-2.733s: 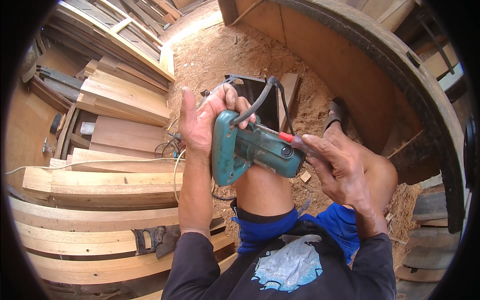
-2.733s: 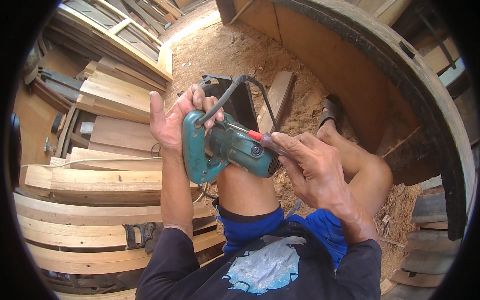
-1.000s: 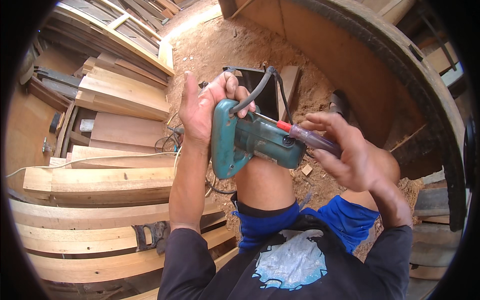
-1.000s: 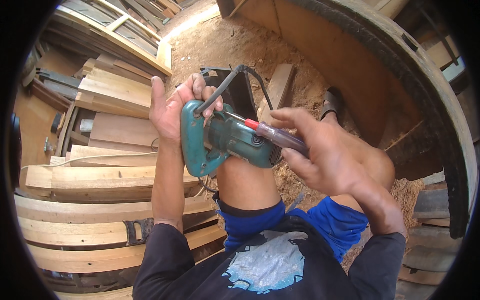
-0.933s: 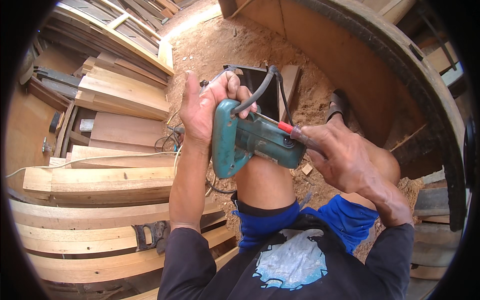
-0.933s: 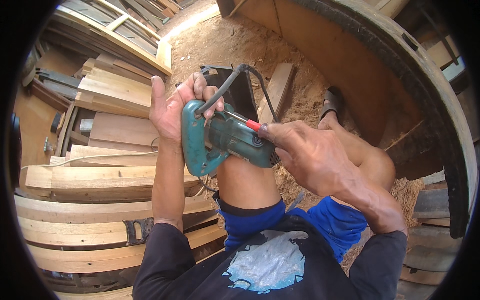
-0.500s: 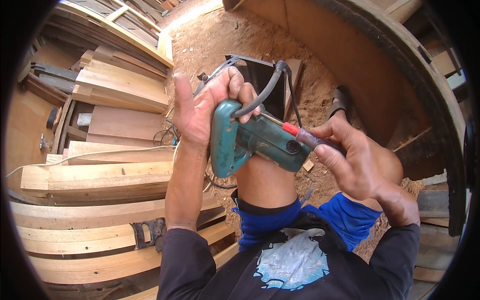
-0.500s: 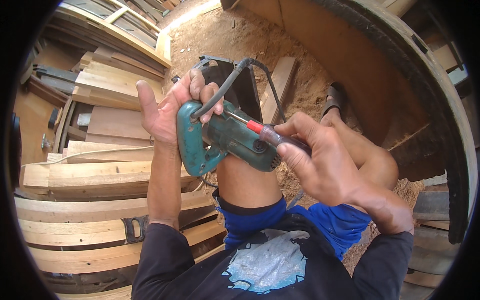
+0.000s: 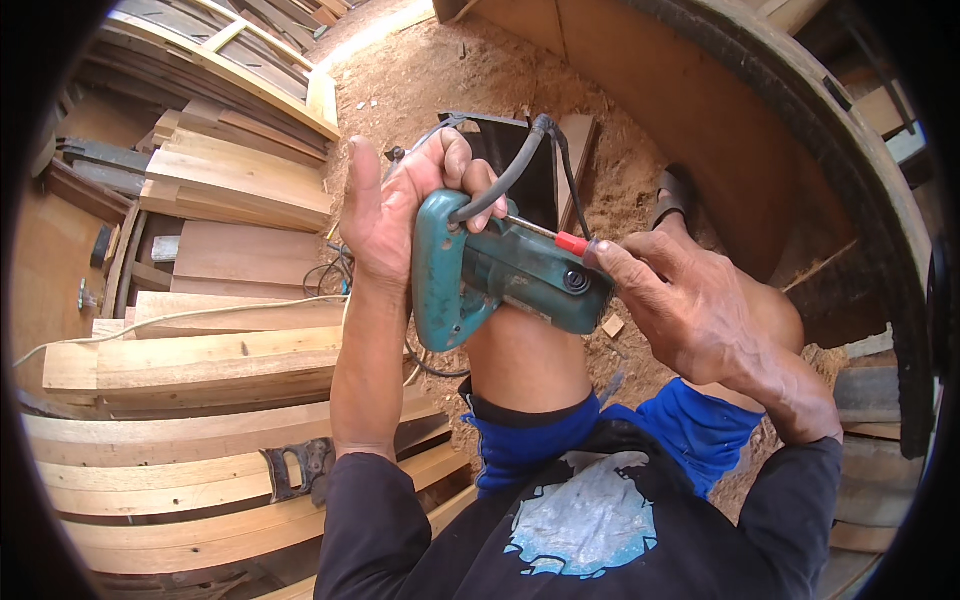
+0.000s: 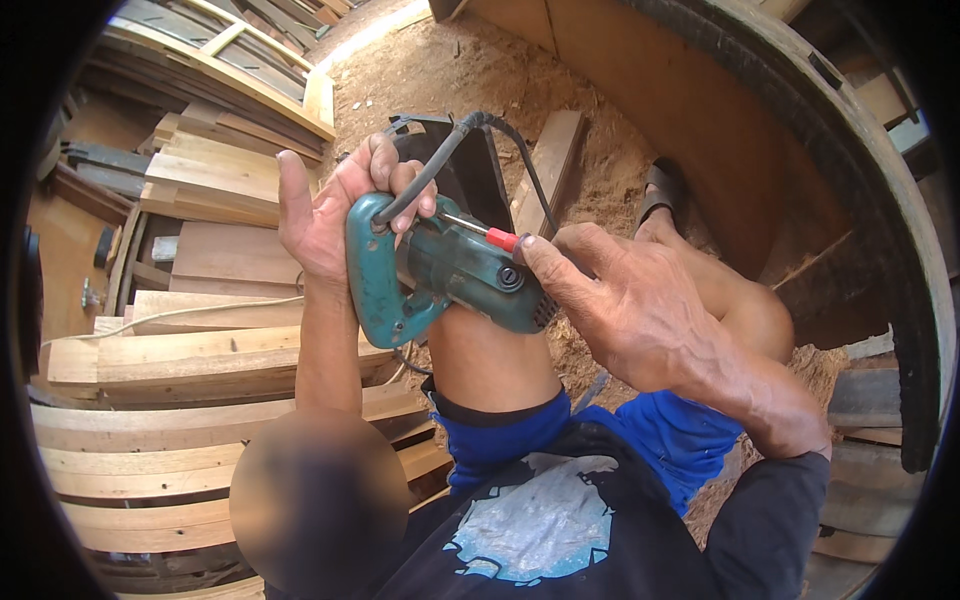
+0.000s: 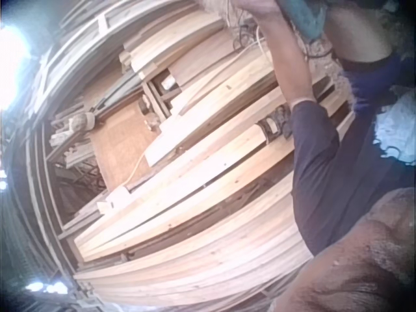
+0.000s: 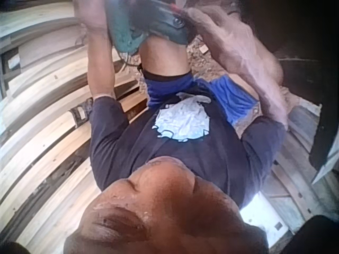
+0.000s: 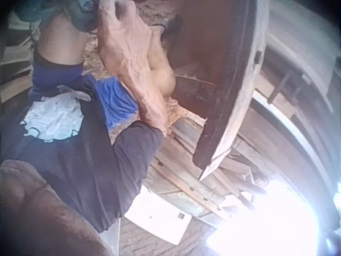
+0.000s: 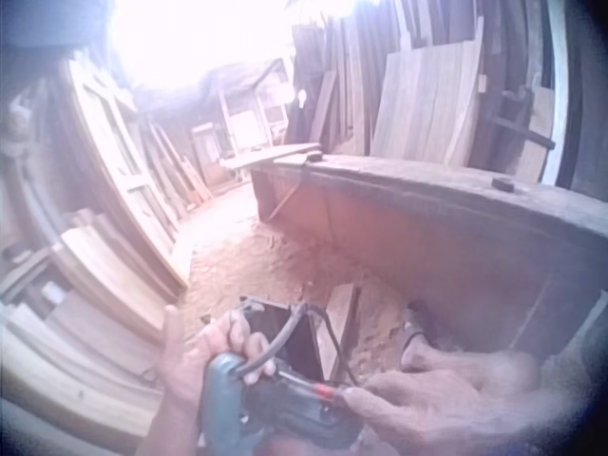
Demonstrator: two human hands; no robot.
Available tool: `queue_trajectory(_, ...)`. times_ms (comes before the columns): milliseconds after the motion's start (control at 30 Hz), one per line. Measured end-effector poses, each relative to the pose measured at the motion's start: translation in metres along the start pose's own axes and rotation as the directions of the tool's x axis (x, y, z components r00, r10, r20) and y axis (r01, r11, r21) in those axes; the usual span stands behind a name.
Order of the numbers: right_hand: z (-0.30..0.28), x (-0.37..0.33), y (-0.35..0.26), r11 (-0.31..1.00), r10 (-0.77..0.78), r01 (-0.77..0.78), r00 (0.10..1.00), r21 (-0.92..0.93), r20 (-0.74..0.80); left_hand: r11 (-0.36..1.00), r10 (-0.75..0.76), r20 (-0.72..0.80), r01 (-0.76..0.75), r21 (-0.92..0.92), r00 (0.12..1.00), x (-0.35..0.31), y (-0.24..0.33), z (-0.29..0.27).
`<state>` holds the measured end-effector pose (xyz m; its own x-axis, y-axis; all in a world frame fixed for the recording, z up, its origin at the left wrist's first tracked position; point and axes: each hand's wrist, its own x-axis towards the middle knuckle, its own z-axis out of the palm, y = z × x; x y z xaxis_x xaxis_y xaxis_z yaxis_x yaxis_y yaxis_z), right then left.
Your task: The person uses a screwdriver to disassemble the housing of a circular saw, removes internal components, and handles a length of black electrical tape.
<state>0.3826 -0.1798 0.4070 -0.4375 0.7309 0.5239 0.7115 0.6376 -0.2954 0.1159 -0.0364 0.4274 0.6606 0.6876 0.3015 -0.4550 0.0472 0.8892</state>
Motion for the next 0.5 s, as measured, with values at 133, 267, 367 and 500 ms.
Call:
queue_trajectory(133,0.007,-0.001,0.004,0.965,0.063,-0.058,0.998,0.254,-0.013,0.999,0.04,0.078,-0.04,-0.002,0.996,0.0,-0.001,0.003)
queue_trajectory(267,-0.002,0.01,0.019,-0.018,0.365,-0.631,0.718,0.776,0.593,0.993,0.099,0.106,-0.091,-0.079,0.989,-0.005,-0.005,-0.002)
queue_trajectory(367,-0.005,0.021,0.012,0.05,0.437,-0.666,0.685,0.744,0.583,0.997,0.07,0.055,-0.068,-0.036,0.996,-0.005,-0.005,-0.005)
queue_trajectory(500,-0.008,0.011,0.019,0.533,0.369,-0.424,0.895,0.733,0.249,0.997,0.052,0.029,-0.05,-0.052,0.998,-0.001,-0.003,-0.008)
